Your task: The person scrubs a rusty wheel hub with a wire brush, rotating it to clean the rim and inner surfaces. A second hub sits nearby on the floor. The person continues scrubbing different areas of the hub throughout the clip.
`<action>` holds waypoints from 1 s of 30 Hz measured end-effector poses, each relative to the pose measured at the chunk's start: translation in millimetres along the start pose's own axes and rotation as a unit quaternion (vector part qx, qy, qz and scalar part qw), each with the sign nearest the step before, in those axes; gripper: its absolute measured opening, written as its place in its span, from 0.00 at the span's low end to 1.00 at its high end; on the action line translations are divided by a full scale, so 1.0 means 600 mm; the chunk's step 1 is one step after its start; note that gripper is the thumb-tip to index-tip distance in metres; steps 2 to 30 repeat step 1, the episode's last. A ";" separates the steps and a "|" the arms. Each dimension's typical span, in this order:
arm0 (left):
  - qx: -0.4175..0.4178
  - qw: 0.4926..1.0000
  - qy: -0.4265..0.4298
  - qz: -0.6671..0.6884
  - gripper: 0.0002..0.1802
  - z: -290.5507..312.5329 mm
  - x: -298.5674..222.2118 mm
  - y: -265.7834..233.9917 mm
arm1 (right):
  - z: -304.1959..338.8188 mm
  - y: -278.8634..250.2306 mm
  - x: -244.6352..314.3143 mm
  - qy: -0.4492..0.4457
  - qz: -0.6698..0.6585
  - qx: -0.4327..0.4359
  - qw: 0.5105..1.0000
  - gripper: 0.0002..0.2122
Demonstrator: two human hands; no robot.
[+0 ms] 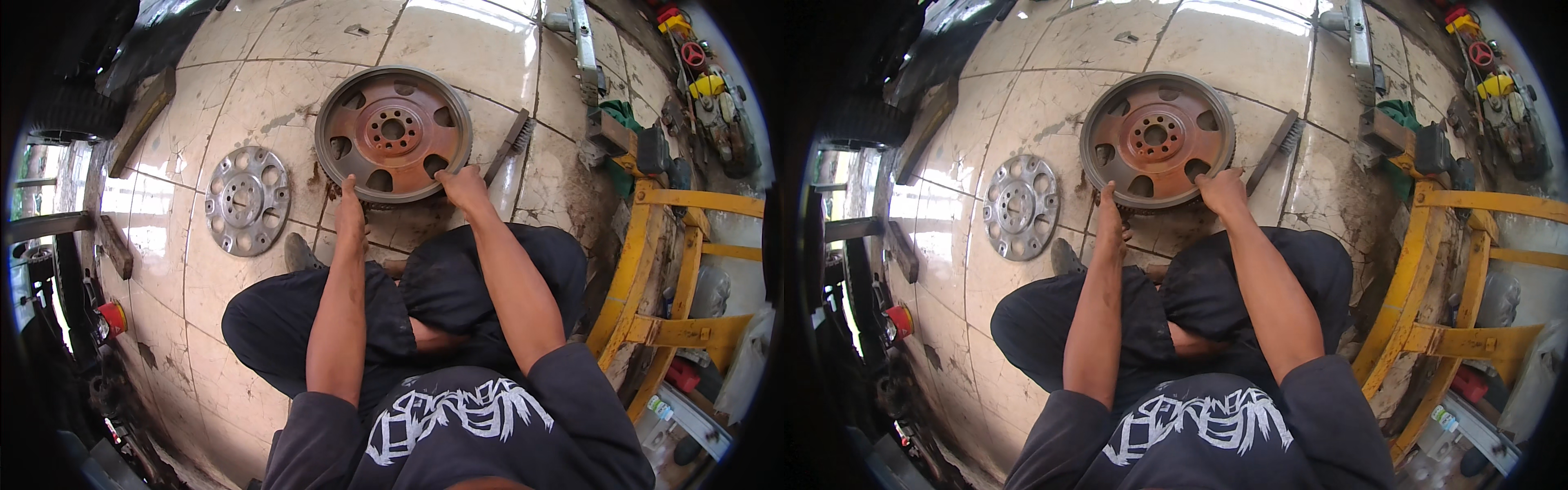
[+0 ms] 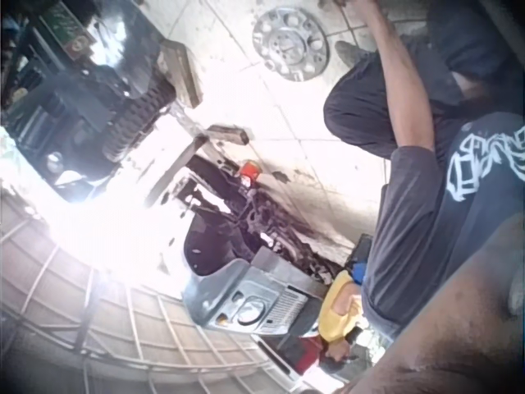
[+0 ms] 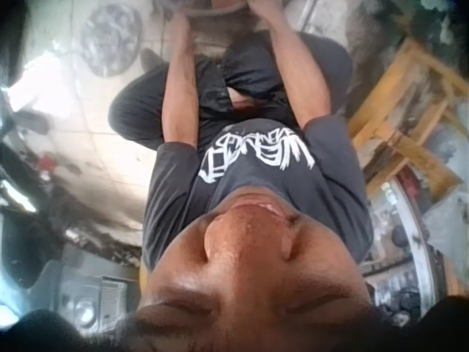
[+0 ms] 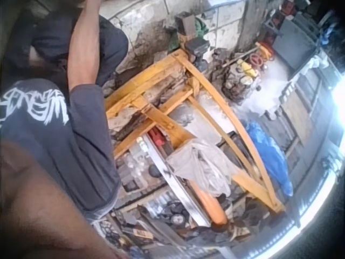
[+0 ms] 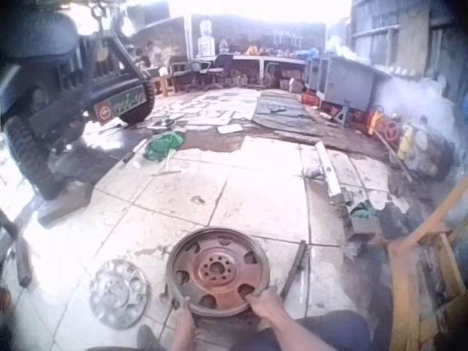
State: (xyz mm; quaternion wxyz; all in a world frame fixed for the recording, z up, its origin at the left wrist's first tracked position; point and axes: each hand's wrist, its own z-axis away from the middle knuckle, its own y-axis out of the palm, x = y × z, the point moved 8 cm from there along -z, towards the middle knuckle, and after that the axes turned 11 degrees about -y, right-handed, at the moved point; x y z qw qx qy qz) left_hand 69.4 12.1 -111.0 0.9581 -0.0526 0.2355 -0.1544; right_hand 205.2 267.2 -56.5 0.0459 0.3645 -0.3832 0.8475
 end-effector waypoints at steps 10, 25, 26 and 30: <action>0.001 1.000 -0.004 -0.019 0.53 -0.008 0.002 -0.003 | 0.001 -0.002 -0.003 0.001 -0.001 -0.001 1.000 0.52; 0.001 1.000 -0.004 -0.019 0.53 -0.008 0.002 -0.003 | 0.001 -0.002 -0.003 0.001 -0.001 -0.001 1.000 0.52; 0.001 1.000 -0.004 -0.019 0.53 -0.008 0.002 -0.003 | 0.001 -0.002 -0.003 0.001 -0.001 -0.001 1.000 0.52; 0.001 1.000 -0.004 -0.019 0.53 -0.008 0.002 -0.003 | 0.001 -0.002 -0.003 0.001 -0.001 -0.001 1.000 0.52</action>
